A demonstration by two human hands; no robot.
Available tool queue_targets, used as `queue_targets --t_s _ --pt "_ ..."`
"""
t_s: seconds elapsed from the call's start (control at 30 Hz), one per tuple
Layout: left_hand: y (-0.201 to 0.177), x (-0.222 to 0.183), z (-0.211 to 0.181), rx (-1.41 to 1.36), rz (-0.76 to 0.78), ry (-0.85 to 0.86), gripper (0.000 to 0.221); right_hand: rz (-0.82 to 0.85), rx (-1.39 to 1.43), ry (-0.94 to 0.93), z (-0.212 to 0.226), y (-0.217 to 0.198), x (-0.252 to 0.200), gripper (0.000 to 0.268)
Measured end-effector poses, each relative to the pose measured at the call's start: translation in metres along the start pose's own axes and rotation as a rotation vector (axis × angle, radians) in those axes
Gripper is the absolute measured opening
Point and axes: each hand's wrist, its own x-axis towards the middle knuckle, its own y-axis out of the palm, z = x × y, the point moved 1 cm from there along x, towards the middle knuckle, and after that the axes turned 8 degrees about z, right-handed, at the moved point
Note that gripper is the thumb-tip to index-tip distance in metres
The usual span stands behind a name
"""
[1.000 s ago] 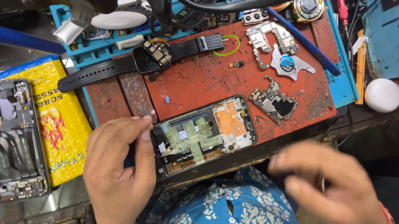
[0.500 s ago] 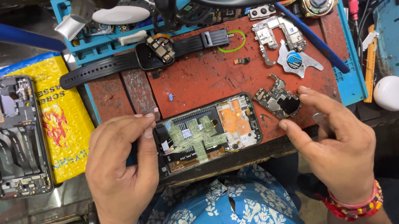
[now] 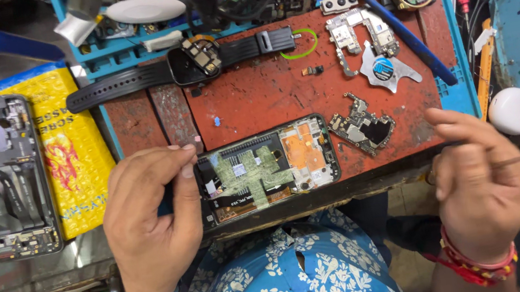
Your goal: The person repairs a mobile phone by using tweezers to carefully place and press internal electronic components, including small circuits and connectors, into the phone body.
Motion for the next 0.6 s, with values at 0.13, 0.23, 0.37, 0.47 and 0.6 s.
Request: queue_targets --t_s 0.13,0.23,0.37,0.47,0.6 --pt "0.000 -0.001 0.001 0.001 0.008 -0.002 0.013 -0.059 0.460 0.073 -0.019 -0.024 -0.010 0.046" --pt "0.001 -0.001 0.000 0.012 0.007 -0.006 0.012 -0.039 0.647 0.124 -0.025 -0.033 -0.015 0.054" --pt "0.000 0.001 -0.001 0.024 0.007 -0.007 0.013 0.009 0.749 0.140 -0.029 -0.040 -0.021 0.058" --pt "0.000 0.001 -0.001 0.034 0.009 -0.004 0.012 -0.003 0.752 0.107 -0.035 -0.042 -0.026 0.060" --pt "0.001 0.001 -0.001 0.026 0.002 -0.004 0.012 -0.005 0.717 0.096 -0.040 -0.045 -0.028 0.061"
